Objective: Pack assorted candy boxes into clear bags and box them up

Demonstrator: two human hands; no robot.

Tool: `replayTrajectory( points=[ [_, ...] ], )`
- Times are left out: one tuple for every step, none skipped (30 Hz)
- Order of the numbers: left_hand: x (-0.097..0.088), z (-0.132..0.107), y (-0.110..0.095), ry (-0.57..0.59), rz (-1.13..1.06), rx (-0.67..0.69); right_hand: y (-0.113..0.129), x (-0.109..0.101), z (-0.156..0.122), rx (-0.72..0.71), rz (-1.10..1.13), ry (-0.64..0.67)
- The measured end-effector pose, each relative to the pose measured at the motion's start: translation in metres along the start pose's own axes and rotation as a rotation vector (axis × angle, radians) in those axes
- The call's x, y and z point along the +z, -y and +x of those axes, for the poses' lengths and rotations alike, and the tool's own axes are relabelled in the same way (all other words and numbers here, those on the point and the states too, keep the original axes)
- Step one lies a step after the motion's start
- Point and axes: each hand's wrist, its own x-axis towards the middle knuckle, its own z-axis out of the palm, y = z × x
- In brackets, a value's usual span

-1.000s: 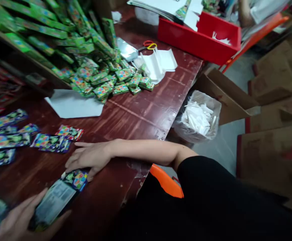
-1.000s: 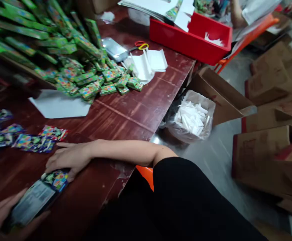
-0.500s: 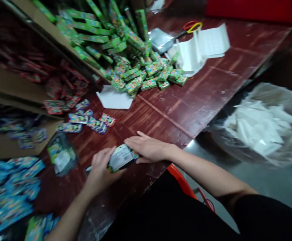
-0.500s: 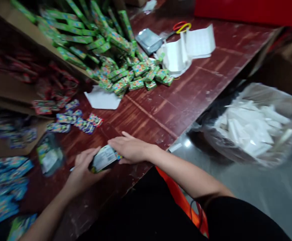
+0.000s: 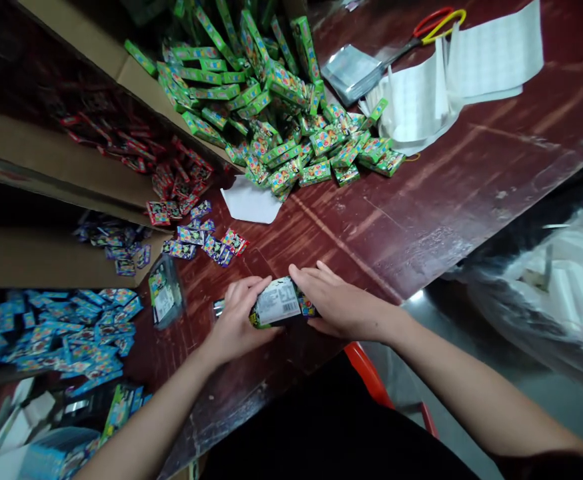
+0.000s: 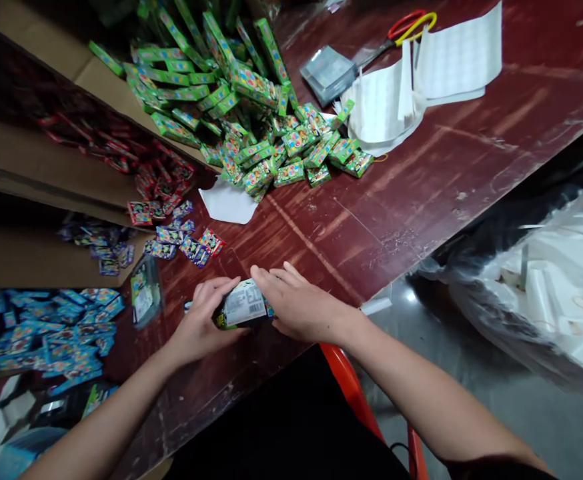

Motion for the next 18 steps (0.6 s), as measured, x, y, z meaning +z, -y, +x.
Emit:
replayTrajectory(
  points=[
    [-0.001,0.002,-0.001,-0.004,0.007,-0.005,0.001,-0.002,0.0,0.005,-0.007,-0.014],
    [-0.002,0.003,-0.002,-0.009,0.013,-0.011,0.002,-0.004,0.0,0.015,-0.015,-0.03],
    [-0.003,0.005,-0.004,-0.011,0.02,-0.015,0.003,-0.006,0.0,0.026,-0.023,-0.047],
    [-0.005,0.006,-0.005,-0.008,0.025,-0.02,0.003,-0.008,-0.001,0.034,-0.026,-0.06],
    [-0.006,0.007,-0.007,-0.001,0.028,-0.024,0.003,-0.01,-0.002,0.035,-0.025,-0.067],
    [-0.008,0.009,-0.009,0.009,0.029,-0.025,0.002,-0.011,-0.002,0.027,-0.021,-0.065],
    [-0.011,0.01,-0.011,0.027,0.027,-0.022,0.0,-0.011,-0.002,0.005,-0.014,-0.052],
    [-0.012,0.012,-0.013,0.047,0.024,-0.017,-0.002,-0.011,-0.001,-0.021,-0.007,-0.031],
    [-0.014,0.014,-0.015,0.067,0.02,-0.01,-0.004,-0.01,0.0,-0.045,-0.004,-0.006],
    [-0.015,0.016,-0.017,0.084,0.016,0.0,-0.005,-0.009,0.001,-0.063,-0.005,0.019],
    [-0.015,0.018,-0.018,0.096,0.013,0.012,-0.005,-0.009,0.003,-0.073,-0.006,0.039],
    [-0.015,0.019,-0.019,0.104,0.008,0.025,-0.003,-0.01,0.003,-0.074,-0.006,0.049],
    [-0.014,0.021,-0.019,0.11,0.005,0.036,-0.001,-0.014,0.002,-0.066,-0.005,0.043],
    [-0.013,0.024,-0.018,0.116,0.004,0.042,0.001,-0.02,-0.002,-0.05,-0.006,0.016],
    [-0.012,0.028,-0.017,0.127,0.01,0.043,0.004,-0.027,-0.009,-0.023,-0.005,-0.036],
    [-0.01,0.033,-0.016,0.134,0.029,0.04,0.004,-0.036,-0.019,0.029,0.001,-0.114],
    [-0.008,0.039,-0.017,0.127,0.06,0.032,0.003,-0.045,-0.035,0.112,0.018,-0.208],
    [-0.006,0.048,-0.019,0.104,0.098,0.022,0.0,-0.053,-0.054,0.217,0.033,-0.356]
  ],
)
